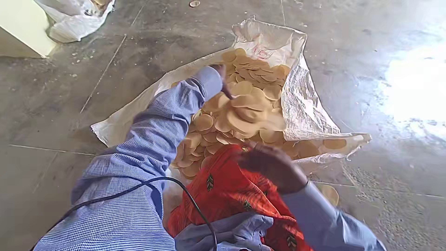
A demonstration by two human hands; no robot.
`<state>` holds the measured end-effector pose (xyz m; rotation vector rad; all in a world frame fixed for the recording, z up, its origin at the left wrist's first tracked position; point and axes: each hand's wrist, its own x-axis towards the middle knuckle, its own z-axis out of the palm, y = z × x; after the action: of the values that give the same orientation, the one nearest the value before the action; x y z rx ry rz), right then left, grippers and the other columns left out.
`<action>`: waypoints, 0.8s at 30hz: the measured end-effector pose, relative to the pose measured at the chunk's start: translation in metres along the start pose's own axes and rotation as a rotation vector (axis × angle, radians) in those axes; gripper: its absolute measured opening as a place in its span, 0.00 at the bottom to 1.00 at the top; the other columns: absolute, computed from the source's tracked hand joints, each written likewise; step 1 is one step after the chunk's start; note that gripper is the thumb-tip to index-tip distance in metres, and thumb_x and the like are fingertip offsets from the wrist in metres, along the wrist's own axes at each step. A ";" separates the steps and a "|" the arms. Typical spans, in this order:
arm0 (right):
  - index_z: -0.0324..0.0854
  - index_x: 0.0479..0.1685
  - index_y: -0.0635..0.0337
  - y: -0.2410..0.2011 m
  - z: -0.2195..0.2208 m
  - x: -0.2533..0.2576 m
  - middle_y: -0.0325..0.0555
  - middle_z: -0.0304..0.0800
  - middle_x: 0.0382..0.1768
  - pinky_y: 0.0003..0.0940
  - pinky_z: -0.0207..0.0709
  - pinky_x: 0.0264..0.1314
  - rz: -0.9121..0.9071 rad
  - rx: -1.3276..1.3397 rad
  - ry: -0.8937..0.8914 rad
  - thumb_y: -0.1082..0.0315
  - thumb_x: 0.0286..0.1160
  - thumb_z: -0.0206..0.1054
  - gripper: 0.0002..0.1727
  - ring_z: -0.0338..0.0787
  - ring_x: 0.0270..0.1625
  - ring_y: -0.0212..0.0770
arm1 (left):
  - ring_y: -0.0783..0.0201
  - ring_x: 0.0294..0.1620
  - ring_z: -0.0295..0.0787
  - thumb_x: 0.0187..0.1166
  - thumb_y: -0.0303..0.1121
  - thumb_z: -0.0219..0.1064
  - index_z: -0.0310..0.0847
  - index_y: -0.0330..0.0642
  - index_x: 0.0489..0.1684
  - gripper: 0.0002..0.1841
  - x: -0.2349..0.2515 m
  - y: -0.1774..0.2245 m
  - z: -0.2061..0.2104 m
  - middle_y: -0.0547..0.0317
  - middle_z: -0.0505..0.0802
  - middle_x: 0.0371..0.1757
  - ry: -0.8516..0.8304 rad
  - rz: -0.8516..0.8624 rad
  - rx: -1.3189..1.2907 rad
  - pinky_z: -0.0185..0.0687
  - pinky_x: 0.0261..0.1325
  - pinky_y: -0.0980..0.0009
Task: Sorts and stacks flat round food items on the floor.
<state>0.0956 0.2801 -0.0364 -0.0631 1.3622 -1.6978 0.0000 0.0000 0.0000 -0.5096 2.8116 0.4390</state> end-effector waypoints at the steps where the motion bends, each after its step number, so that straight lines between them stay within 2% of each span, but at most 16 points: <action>1: 0.81 0.61 0.71 0.007 0.016 -0.012 0.54 0.96 0.47 0.39 0.92 0.54 0.045 -0.052 -0.137 0.66 0.90 0.55 0.17 0.97 0.47 0.45 | 0.29 0.89 0.59 0.50 0.57 0.91 0.57 0.36 0.91 0.64 0.013 -0.023 -0.001 0.25 0.70 0.85 0.038 -0.117 0.083 0.56 0.83 0.27; 2: 0.83 0.59 0.70 0.014 0.028 -0.028 0.52 0.96 0.46 0.40 0.93 0.55 0.079 -0.093 -0.227 0.68 0.87 0.58 0.15 0.97 0.47 0.44 | 0.27 0.90 0.55 0.48 0.55 0.92 0.56 0.38 0.92 0.65 0.022 -0.045 0.002 0.24 0.68 0.85 0.073 -0.176 0.098 0.54 0.81 0.24; 3: 0.85 0.57 0.69 0.022 0.033 -0.044 0.50 0.96 0.46 0.40 0.93 0.54 0.096 -0.116 -0.298 0.69 0.84 0.62 0.14 0.98 0.47 0.43 | 0.26 0.89 0.58 0.54 0.51 0.90 0.58 0.36 0.91 0.61 0.025 -0.066 0.008 0.23 0.70 0.84 0.078 -0.171 0.059 0.55 0.81 0.24; 5: 0.86 0.56 0.67 0.038 0.026 -0.067 0.47 0.97 0.49 0.39 0.93 0.57 0.103 -0.162 -0.390 0.69 0.81 0.67 0.13 0.97 0.50 0.42 | 0.28 0.82 0.70 0.73 0.47 0.80 0.66 0.31 0.84 0.43 0.027 -0.103 0.029 0.22 0.78 0.77 -0.001 -0.077 -0.094 0.61 0.82 0.30; 7: 0.85 0.57 0.69 0.044 0.010 -0.079 0.46 0.96 0.51 0.36 0.91 0.59 0.111 -0.254 -0.361 0.74 0.80 0.65 0.12 0.96 0.52 0.39 | 0.30 0.76 0.78 0.86 0.45 0.67 0.75 0.27 0.76 0.30 0.029 -0.130 0.062 0.24 0.84 0.71 -0.089 -0.018 -0.245 0.64 0.81 0.33; 8: 0.85 0.57 0.69 0.046 0.001 -0.082 0.46 0.96 0.50 0.37 0.91 0.59 0.123 -0.281 -0.308 0.76 0.80 0.64 0.12 0.96 0.52 0.39 | 0.32 0.75 0.80 0.90 0.44 0.62 0.78 0.27 0.72 0.26 0.027 -0.137 0.076 0.26 0.86 0.69 -0.119 -0.022 -0.301 0.66 0.81 0.35; 10: 0.83 0.58 0.68 0.051 -0.017 -0.085 0.49 0.96 0.51 0.42 0.92 0.60 0.135 -0.290 -0.176 0.77 0.81 0.60 0.12 0.97 0.52 0.45 | 0.35 0.75 0.80 0.94 0.39 0.54 0.78 0.27 0.73 0.22 0.021 -0.143 0.099 0.28 0.86 0.69 -0.114 -0.060 -0.405 0.66 0.81 0.39; 12: 0.82 0.59 0.68 0.054 -0.033 -0.086 0.51 0.97 0.52 0.44 0.92 0.60 0.094 -0.310 -0.051 0.76 0.83 0.58 0.13 0.98 0.53 0.47 | 0.36 0.79 0.78 0.96 0.35 0.49 0.74 0.30 0.78 0.22 0.014 -0.147 0.120 0.29 0.84 0.73 0.000 -0.110 -0.452 0.65 0.83 0.41; 13: 0.82 0.60 0.68 0.056 -0.040 -0.086 0.51 0.96 0.52 0.45 0.92 0.61 0.062 -0.314 -0.010 0.75 0.85 0.57 0.13 0.97 0.53 0.47 | 0.37 0.83 0.74 0.96 0.35 0.48 0.71 0.32 0.83 0.23 0.013 -0.151 0.132 0.32 0.81 0.78 0.073 -0.143 -0.446 0.61 0.86 0.41; 14: 0.81 0.61 0.68 0.060 -0.048 -0.086 0.52 0.96 0.53 0.45 0.92 0.61 0.035 -0.311 0.025 0.75 0.85 0.56 0.14 0.97 0.53 0.49 | 0.38 0.89 0.65 0.95 0.38 0.49 0.67 0.36 0.86 0.25 0.012 -0.154 0.144 0.36 0.76 0.84 0.144 -0.187 -0.437 0.53 0.89 0.37; 16: 0.80 0.63 0.68 0.068 -0.059 -0.085 0.53 0.96 0.54 0.46 0.92 0.62 0.015 -0.316 0.087 0.75 0.87 0.54 0.14 0.97 0.54 0.50 | 0.36 0.96 0.45 0.93 0.48 0.52 0.61 0.45 0.92 0.31 0.011 -0.153 0.167 0.41 0.66 0.92 0.220 -0.273 -0.397 0.34 0.89 0.25; 17: 0.79 0.64 0.68 0.073 -0.063 -0.084 0.54 0.96 0.54 0.46 0.92 0.62 0.023 -0.307 0.110 0.75 0.87 0.54 0.15 0.97 0.54 0.51 | 0.33 0.97 0.38 0.91 0.55 0.54 0.57 0.51 0.95 0.35 0.013 -0.149 0.176 0.41 0.62 0.94 0.236 -0.292 -0.375 0.28 0.86 0.20; 18: 0.79 0.64 0.68 0.077 -0.066 -0.084 0.55 0.96 0.53 0.47 0.92 0.61 0.040 -0.296 0.129 0.75 0.87 0.54 0.15 0.97 0.53 0.51 | 0.30 0.96 0.34 0.88 0.61 0.54 0.54 0.58 0.96 0.37 0.016 -0.141 0.185 0.42 0.59 0.95 0.241 -0.291 -0.345 0.27 0.83 0.16; 21: 0.82 0.62 0.65 0.086 -0.076 -0.082 0.52 0.98 0.48 0.45 0.93 0.56 0.082 -0.253 0.161 0.74 0.88 0.53 0.14 0.98 0.48 0.49 | 0.27 0.95 0.36 0.81 0.71 0.54 0.55 0.75 0.94 0.39 0.027 -0.108 0.214 0.45 0.55 0.97 0.215 -0.201 -0.238 0.30 0.78 0.11; 22: 0.82 0.62 0.64 0.089 -0.080 -0.082 0.51 0.98 0.47 0.45 0.94 0.55 0.075 -0.241 0.159 0.73 0.88 0.54 0.14 0.99 0.47 0.49 | 0.25 0.95 0.33 0.78 0.74 0.53 0.54 0.78 0.94 0.40 0.026 -0.098 0.223 0.46 0.51 0.98 0.171 -0.166 -0.191 0.27 0.78 0.11; 24: 0.82 0.63 0.62 0.091 -0.091 -0.084 0.49 0.97 0.50 0.44 0.93 0.56 0.054 -0.237 0.144 0.71 0.89 0.54 0.14 0.98 0.49 0.47 | 0.23 0.95 0.32 0.74 0.79 0.50 0.52 0.82 0.94 0.43 0.013 -0.085 0.244 0.48 0.50 0.98 0.174 -0.097 -0.068 0.26 0.77 0.10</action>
<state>0.1494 0.4081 -0.1034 -0.0387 1.6534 -1.5133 0.0655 0.0016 -0.2499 -0.7283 2.9287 0.4939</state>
